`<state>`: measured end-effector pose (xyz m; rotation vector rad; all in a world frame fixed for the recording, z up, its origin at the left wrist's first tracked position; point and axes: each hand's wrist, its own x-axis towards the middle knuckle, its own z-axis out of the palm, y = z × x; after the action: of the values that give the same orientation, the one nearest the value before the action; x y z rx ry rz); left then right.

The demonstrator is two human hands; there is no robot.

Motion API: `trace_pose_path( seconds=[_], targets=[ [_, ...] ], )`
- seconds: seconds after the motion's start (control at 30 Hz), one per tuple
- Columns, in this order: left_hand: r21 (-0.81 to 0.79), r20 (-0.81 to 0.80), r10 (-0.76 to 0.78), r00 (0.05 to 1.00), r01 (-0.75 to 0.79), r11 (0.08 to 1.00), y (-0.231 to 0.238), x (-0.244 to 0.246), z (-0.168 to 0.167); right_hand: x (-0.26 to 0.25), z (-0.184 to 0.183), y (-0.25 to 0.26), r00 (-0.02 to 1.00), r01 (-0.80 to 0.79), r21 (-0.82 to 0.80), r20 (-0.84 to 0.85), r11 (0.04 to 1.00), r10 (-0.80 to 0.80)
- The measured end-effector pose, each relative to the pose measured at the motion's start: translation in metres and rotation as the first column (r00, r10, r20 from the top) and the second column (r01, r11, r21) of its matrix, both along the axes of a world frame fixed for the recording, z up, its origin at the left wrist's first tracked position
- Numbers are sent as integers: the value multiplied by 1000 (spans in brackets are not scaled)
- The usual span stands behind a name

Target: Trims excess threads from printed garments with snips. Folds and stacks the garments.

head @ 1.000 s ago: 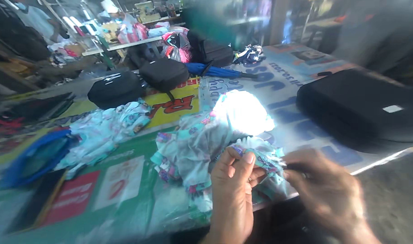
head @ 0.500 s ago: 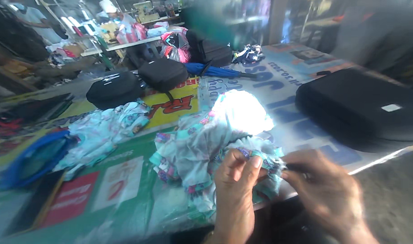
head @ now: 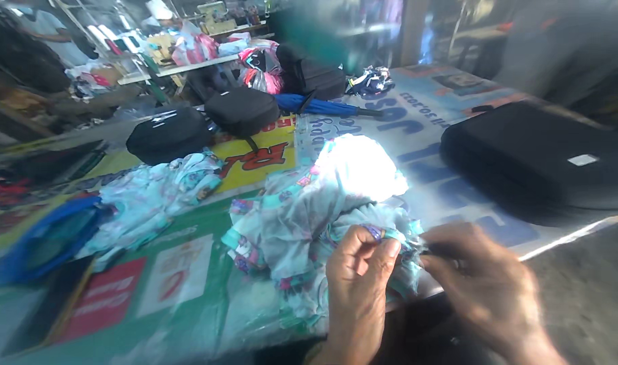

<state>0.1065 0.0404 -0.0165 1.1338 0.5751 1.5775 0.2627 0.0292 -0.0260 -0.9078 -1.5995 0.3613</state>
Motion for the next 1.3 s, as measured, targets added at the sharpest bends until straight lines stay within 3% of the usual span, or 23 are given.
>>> trace_pose_path(
  seconds=[0.4,0.63,0.83,0.97,1.03,1.1,1.17,1.23,1.3],
  targets=[
    [35,-34,23,999,-22,999,1,-1,-4,1,-4,-3,1000,-21,-48,-24,999,20],
    [222,-131,78,988,-48,974,8,-1,-15,-1,3,-4,1000,7,-98,-5,995,-8],
    [259,-195,134,972,-80,963,10,-2,-16,-3,7,-4,998,-43,-168,-50,985,35],
    [139,-101,97,990,-83,987,7,-5,-13,8,-1,-5,975,71,-211,220,975,-23],
    [75,-41,96,995,-93,993,7,-8,-9,23,-6,-7,856,167,-151,512,974,-67],
    [90,-22,97,995,-95,991,6,-10,-6,33,-9,-6,789,227,-95,601,969,-126],
    [150,-42,103,994,-95,984,5,-8,-6,38,1,-6,894,224,-132,423,965,-150],
    [191,-74,117,990,-101,976,4,-5,-8,29,13,-7,979,111,-115,183,987,-89],
    [180,-84,104,991,-88,980,2,-1,-10,13,18,-7,986,55,-46,160,997,-47]
  ],
)
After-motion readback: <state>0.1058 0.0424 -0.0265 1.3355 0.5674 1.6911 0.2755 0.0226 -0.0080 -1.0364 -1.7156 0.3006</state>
